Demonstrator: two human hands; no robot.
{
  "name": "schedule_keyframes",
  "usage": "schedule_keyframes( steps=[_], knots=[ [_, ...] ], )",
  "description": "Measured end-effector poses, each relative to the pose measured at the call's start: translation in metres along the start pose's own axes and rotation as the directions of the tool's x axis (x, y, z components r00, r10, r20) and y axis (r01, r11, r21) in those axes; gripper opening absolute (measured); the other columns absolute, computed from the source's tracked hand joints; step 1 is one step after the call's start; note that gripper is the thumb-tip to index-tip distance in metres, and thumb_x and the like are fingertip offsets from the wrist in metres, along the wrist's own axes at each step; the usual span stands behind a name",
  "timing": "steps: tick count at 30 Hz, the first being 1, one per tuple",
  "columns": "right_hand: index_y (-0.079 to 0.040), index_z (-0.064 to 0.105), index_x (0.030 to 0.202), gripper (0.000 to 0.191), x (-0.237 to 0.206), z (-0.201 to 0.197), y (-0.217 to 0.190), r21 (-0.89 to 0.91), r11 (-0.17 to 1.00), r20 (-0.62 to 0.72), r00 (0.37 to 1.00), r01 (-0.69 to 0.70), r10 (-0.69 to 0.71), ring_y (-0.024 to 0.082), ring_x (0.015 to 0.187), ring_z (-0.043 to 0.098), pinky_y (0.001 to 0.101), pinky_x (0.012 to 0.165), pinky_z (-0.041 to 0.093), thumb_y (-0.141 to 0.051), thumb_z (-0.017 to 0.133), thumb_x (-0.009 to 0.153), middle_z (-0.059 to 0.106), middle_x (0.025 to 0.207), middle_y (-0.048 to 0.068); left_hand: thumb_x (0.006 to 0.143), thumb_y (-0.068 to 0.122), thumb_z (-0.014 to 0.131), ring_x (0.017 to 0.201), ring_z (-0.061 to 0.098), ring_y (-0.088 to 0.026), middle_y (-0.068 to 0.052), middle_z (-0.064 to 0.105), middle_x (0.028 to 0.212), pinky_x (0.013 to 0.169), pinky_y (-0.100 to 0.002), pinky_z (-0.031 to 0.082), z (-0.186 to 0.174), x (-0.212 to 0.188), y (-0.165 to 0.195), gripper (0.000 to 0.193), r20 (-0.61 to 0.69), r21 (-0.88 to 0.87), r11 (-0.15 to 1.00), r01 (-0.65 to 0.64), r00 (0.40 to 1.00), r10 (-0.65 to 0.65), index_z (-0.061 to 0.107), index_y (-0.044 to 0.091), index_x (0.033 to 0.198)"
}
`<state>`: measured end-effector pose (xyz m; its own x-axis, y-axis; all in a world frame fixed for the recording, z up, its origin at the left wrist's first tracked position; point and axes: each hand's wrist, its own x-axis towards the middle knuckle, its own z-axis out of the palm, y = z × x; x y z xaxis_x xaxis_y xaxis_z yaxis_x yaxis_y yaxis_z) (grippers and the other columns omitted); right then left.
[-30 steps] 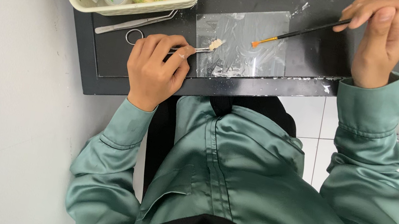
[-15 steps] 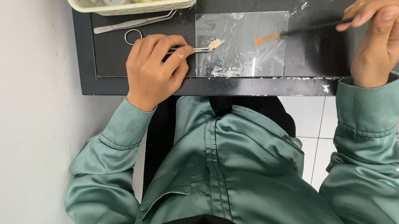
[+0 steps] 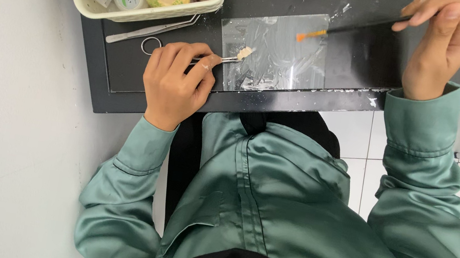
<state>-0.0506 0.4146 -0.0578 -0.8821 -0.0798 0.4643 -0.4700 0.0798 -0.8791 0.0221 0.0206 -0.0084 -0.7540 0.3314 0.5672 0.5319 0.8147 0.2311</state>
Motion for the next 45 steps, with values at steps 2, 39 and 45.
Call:
schedule_keyframes(
  steps=[2,39,45],
  knots=[
    [0.004,0.052,0.109,0.048,0.001,0.002,-0.002,-0.053,0.999,-0.012,1.0,0.012,-0.013,0.02,0.091,0.058,0.0328,0.078,0.053,-0.038,0.037,0.128,0.056,0.099,0.015,0.085,0.001,0.074,0.096,0.062,-0.021,0.003,0.067,0.107,0.079,-0.038,0.046,0.0,0.0,0.0,0.023,0.002,0.004,1.0,0.002,1.0,-0.002,0.074,0.013,0.104],
    [0.003,0.053,0.105,0.047,0.007,0.0,-0.023,-0.079,0.997,-0.058,0.998,-0.001,-0.004,0.018,0.089,0.062,0.0275,0.087,0.051,-0.037,0.038,0.126,0.06,0.1,0.014,0.095,0.016,0.08,0.104,0.062,-0.022,0.003,0.069,0.114,0.092,-0.038,0.045,0.001,0.006,0.02,0.016,0.099,0.039,0.997,0.072,0.992,-0.076,0.075,0.017,0.11],
    [0.0,0.052,0.105,0.047,0.005,-0.003,-0.022,0.071,0.997,-0.091,0.995,-0.035,0.041,0.019,0.089,0.059,0.0287,0.082,0.051,-0.041,0.038,0.123,0.057,0.096,0.011,0.096,0.016,0.08,0.104,0.063,-0.023,0.003,0.069,0.114,0.091,-0.038,0.044,0.003,0.003,0.02,0.016,0.095,0.041,0.997,0.062,0.993,-0.066,0.074,0.016,0.11]
  ],
)
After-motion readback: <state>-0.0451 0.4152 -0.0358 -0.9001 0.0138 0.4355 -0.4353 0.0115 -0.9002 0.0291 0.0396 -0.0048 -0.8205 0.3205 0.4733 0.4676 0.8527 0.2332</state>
